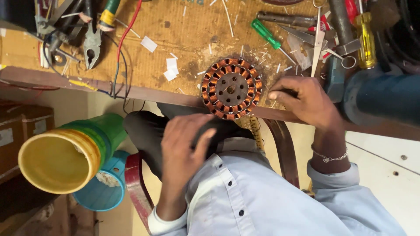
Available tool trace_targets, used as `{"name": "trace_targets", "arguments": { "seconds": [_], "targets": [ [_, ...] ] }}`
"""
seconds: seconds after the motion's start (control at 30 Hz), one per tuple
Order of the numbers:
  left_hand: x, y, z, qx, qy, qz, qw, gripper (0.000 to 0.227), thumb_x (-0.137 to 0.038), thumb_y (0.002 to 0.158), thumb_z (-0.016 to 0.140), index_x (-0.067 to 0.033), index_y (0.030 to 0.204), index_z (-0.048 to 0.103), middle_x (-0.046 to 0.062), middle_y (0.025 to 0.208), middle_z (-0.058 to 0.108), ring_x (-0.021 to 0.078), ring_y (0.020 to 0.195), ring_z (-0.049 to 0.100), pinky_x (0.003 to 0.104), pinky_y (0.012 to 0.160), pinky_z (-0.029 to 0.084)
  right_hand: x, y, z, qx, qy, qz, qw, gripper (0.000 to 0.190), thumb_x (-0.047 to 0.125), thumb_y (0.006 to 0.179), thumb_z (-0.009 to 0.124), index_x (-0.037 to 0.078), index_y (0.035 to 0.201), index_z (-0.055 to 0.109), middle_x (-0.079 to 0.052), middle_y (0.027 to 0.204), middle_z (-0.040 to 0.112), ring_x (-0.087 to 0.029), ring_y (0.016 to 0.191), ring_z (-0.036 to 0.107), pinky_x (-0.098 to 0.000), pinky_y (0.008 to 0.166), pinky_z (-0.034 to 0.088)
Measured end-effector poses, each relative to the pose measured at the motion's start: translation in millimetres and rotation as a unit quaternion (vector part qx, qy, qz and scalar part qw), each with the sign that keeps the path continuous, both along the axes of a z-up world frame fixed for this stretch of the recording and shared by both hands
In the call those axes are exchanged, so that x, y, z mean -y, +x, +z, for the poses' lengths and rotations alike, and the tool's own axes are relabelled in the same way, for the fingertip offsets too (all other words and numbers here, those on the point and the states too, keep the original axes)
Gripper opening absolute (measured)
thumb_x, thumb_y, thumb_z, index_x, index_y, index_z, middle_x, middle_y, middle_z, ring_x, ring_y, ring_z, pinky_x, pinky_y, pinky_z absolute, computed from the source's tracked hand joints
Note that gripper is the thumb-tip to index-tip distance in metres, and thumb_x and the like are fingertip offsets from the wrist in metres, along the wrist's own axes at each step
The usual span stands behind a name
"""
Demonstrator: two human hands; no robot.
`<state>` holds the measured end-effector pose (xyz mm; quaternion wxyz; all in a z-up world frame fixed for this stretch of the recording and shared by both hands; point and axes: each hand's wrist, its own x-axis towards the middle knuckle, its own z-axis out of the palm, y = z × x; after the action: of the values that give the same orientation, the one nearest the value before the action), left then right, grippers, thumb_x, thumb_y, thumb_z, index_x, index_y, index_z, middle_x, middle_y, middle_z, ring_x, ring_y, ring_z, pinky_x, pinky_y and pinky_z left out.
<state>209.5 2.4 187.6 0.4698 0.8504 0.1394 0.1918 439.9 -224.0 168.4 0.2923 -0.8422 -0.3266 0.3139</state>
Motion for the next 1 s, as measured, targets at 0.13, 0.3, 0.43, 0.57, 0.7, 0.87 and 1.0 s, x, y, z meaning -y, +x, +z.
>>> {"name": "trace_targets", "arguments": {
  "seconds": [0.13, 0.3, 0.43, 0.57, 0.7, 0.87, 1.0],
  "targets": [
    [12, 37, -1, 0.074, 0.071, -0.087, 0.991, 0.039, -0.020, 0.094, 0.079, -0.0139, 0.130, 0.066, 0.007, 0.127, 0.063, 0.0305, 0.121, 0.058, 0.044, 0.108, 0.046, -6, 3, 1, -0.068, 0.022, -0.046, 0.996, 0.013, 0.009, 0.099, 0.071, -0.003, 0.103, 0.071, -0.007, 0.084, 0.069, -0.008, 0.079, 0.055, -0.0278, 0.069, 0.049],
    [28, 102, -15, 0.060, 0.120, -0.115, 0.984, 0.067, -0.020, 0.082, 0.078, -0.0120, 0.145, 0.056, 0.015, 0.147, 0.052, 0.0382, 0.140, 0.041, 0.050, 0.109, 0.037, -10, 5, 0, -0.078, 0.090, -0.036, 0.992, 0.014, 0.007, 0.096, 0.066, -0.003, 0.104, 0.070, 0.001, 0.088, 0.070, -0.004, 0.082, 0.060, -0.0232, 0.071, 0.050],
    [27, 115, -34, 0.014, 0.123, -0.146, 0.981, 0.052, -0.018, 0.082, 0.078, -0.0090, 0.130, 0.062, 0.012, 0.137, 0.057, 0.0351, 0.135, 0.045, 0.049, 0.101, 0.038, -7, 8, -8, -0.132, 0.099, -0.071, 0.984, 0.012, 0.009, 0.099, 0.067, -0.002, 0.097, 0.068, 0.000, 0.079, 0.065, -0.004, 0.073, 0.057, -0.0215, 0.062, 0.046],
    [29, 115, -47, 0.020, 0.087, -0.114, 0.989, 0.036, -0.018, 0.087, 0.076, -0.0071, 0.119, 0.065, 0.008, 0.134, 0.061, 0.0300, 0.137, 0.047, 0.047, 0.105, 0.040, -1, 7, -21, -0.176, 0.133, -0.088, 0.971, 0.015, 0.011, 0.102, 0.066, -0.002, 0.095, 0.067, 0.000, 0.079, 0.061, -0.004, 0.069, 0.050, -0.0211, 0.060, 0.040],
    [32, 113, -49, 0.027, 0.085, -0.102, 0.991, 0.033, -0.018, 0.087, 0.076, -0.0056, 0.116, 0.066, 0.009, 0.133, 0.062, 0.0305, 0.137, 0.048, 0.048, 0.106, 0.040, -1, 2, -26, -0.214, 0.166, -0.133, 0.953, 0.016, 0.012, 0.101, 0.067, -0.002, 0.094, 0.066, -0.001, 0.077, 0.059, -0.006, 0.066, 0.049, -0.0214, 0.059, 0.039],
    [32, 112, -51, 0.032, 0.087, -0.101, 0.991, 0.029, -0.019, 0.088, 0.075, -0.0059, 0.112, 0.066, 0.009, 0.135, 0.062, 0.0306, 0.138, 0.048, 0.048, 0.109, 0.040, -1, -4, -26, -0.207, 0.168, -0.169, 0.949, 0.019, 0.015, 0.100, 0.068, -0.002, 0.094, 0.064, -0.002, 0.076, 0.059, -0.007, 0.065, 0.050, -0.0217, 0.058, 0.040],
    [31, 111, -51, 0.035, 0.081, -0.092, 0.992, 0.027, -0.018, 0.088, 0.075, -0.0065, 0.111, 0.067, 0.009, 0.136, 0.063, 0.0303, 0.139, 0.049, 0.048, 0.110, 0.040, -4, -4, -25, -0.206, 0.158, -0.185, 0.948, 0.019, 0.016, 0.100, 0.068, -0.002, 0.094, 0.064, -0.002, 0.076, 0.058, -0.007, 0.064, 0.048, -0.0219, 0.057, 0.038]
  ]
}}
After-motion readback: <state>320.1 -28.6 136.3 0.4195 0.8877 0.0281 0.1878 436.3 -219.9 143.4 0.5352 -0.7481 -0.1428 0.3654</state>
